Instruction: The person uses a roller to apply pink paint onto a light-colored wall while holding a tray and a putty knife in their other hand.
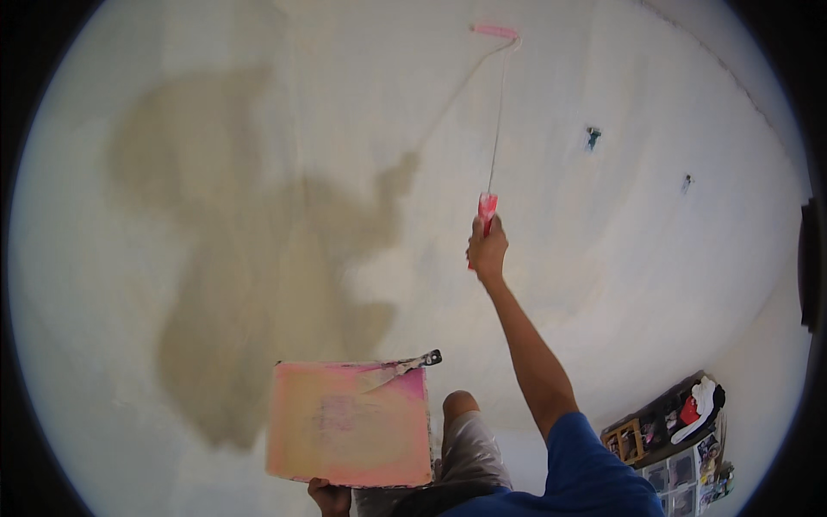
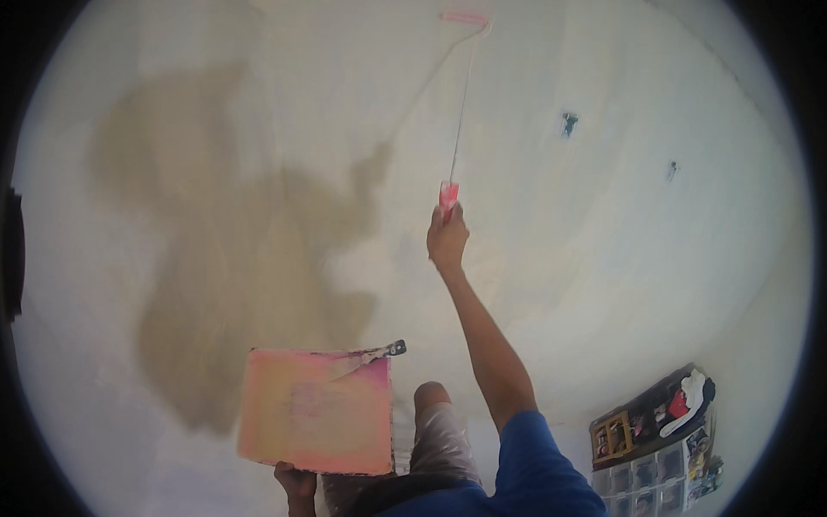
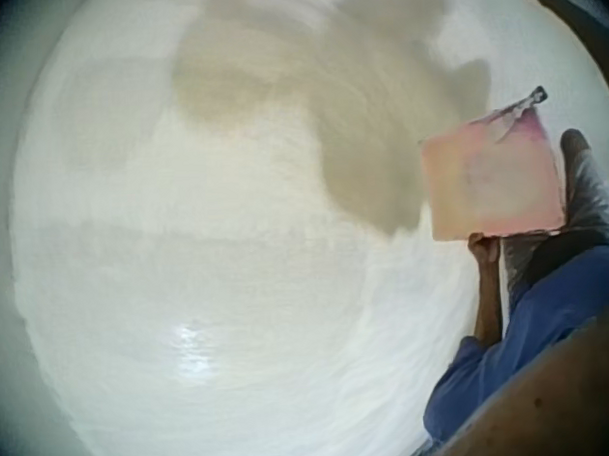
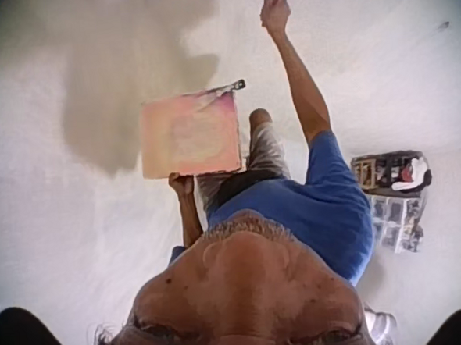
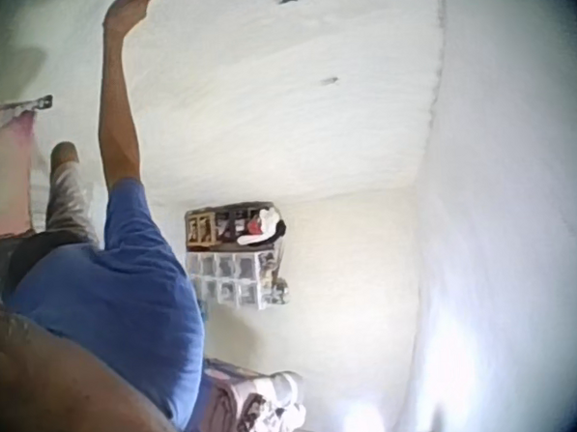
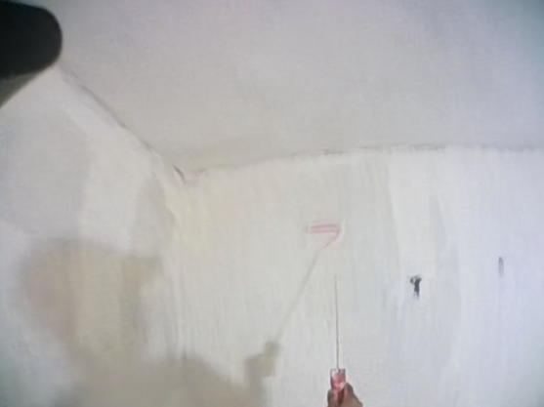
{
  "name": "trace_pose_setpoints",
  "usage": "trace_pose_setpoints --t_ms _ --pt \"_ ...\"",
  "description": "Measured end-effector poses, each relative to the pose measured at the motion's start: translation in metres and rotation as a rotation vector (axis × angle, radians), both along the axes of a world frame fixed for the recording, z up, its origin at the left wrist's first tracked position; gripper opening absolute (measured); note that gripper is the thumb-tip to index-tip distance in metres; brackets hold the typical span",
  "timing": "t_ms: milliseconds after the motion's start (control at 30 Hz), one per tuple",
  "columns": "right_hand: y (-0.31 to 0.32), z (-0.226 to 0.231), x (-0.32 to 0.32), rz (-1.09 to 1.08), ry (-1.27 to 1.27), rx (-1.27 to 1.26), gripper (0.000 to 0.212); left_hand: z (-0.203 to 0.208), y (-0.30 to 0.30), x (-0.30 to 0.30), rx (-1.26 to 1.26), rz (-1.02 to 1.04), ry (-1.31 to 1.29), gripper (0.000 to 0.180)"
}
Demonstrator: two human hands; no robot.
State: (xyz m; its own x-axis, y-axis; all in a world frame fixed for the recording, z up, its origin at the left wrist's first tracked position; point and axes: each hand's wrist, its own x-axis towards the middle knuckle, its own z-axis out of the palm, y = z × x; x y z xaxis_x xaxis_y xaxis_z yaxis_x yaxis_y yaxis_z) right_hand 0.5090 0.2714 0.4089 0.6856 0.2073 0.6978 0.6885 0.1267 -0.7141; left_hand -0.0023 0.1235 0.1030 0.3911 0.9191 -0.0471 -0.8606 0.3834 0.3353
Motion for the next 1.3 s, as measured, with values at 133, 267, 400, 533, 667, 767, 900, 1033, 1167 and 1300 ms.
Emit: trace_pose_setpoints --t_ms 133,267,400,533,667,767,900,1033,1167,1300 --pt "-0.018 -0.114 -0.017 -0.084 -0.082 0.006 0.027 0.064 -0.031 0.033 -0.287 0.248 0.196 0.031" --pt "-0.042 -0.219 -0.08 0.012 0.199 -0.195 0.043 0.012 -0.027 0.013 -0.144 0.216 0.1 0.036" --pt "-0.075 -0.306 -0.13 0.122 0.436 -0.412 0.044 0.03 -0.031 0.024 -0.168 0.194 0.03 0.039" --pt "-0.088 -0.341 -0.161 0.138 0.606 -0.585 0.039 0.033 -0.021 0.014 -0.313 0.146 0.091 0.025" --pt "-0.079 -0.337 -0.185 0.062 0.535 -0.537 0.033 0.048 -0.018 0.008 -0.225 0.098 -0.02 0.029" --pt "-0.058 -0.336 -0.178 0.028 0.457 -0.471 0.028 0.054 -0.014 0.006 -0.308 0.212 0.117 0.023" --pt "-0.02 -0.317 -0.15 0.219 0.642 -0.192 0.023 0.019 -0.007 -0.001 -0.182 0.038 0.043 0.037" --pt "-0.015 -0.312 -0.147 0.167 0.553 -0.268 0.023 0.02 -0.006 0.013 -0.317 0.164 0.13 0.021" --pt "-0.042 -0.344 -0.161 0.064 0.489 -0.45 0.027 0.052 -0.005 0.041 -0.482 0.294 0.308 0.008" --pt "-0.067 -0.367 -0.173 0.078 0.59 -0.578 0.036 0.018 -0.004 0.019 -0.3 0.143 0.145 0.015"
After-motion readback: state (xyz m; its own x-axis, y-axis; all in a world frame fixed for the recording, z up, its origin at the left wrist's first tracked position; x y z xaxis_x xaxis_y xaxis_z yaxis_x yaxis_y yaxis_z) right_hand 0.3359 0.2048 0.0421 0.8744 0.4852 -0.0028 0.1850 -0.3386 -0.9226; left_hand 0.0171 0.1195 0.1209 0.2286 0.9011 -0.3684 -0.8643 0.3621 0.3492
